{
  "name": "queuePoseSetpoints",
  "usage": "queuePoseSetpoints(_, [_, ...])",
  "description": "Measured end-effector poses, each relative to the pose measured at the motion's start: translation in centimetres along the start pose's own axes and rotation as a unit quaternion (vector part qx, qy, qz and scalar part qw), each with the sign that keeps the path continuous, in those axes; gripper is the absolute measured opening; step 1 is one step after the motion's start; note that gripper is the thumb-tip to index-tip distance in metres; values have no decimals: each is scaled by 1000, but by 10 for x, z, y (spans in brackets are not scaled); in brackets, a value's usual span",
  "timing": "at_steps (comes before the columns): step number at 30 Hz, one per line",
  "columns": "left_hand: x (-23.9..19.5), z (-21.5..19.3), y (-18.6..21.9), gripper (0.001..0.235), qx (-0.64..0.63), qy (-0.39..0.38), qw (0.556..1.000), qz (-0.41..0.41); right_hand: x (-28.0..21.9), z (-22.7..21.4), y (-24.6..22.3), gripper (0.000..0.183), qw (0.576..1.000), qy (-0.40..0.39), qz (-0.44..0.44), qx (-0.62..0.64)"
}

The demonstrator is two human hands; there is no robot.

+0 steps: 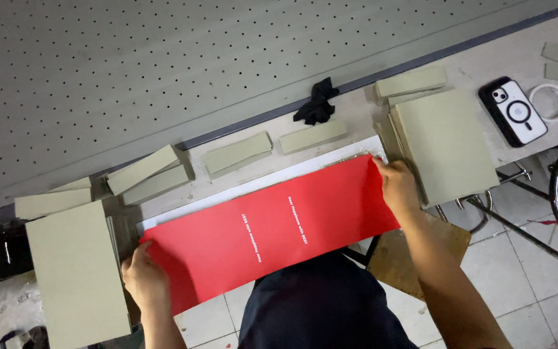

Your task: The person assembles packaging components by hand, first placing and smoothing a red cover onto a template, then positioning and pressing down multiple cardboard inserts onto the adhesive surface, and finally applying a white liner.

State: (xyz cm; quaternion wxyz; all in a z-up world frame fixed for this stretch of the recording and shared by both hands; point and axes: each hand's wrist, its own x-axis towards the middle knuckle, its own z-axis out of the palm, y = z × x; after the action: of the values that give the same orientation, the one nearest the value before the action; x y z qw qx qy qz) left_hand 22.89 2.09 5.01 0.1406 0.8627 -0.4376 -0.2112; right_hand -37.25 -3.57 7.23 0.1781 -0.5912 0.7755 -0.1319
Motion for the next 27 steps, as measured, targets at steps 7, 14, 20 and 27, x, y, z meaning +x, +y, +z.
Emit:
queuePoseSetpoints(7, [11, 16, -1, 62, -4, -15, 1000, -10, 6, 29, 24, 48, 993, 64, -78, -53])
queuePoseSetpoints(14, [12, 16, 3, 55, -67, -49, 994, -73, 0, 20, 4, 48, 994, 68, -74, -45])
queuePoseSetpoints(20, [19, 29, -15, 55, -73, -49, 994, -59, 0, 25, 10, 48, 994, 66, -68, -46])
queuePoseSetpoints(27, [19, 52, -36, 69, -66, -10, 998, 3, 2, 29, 31, 51, 993, 82, -76, -45])
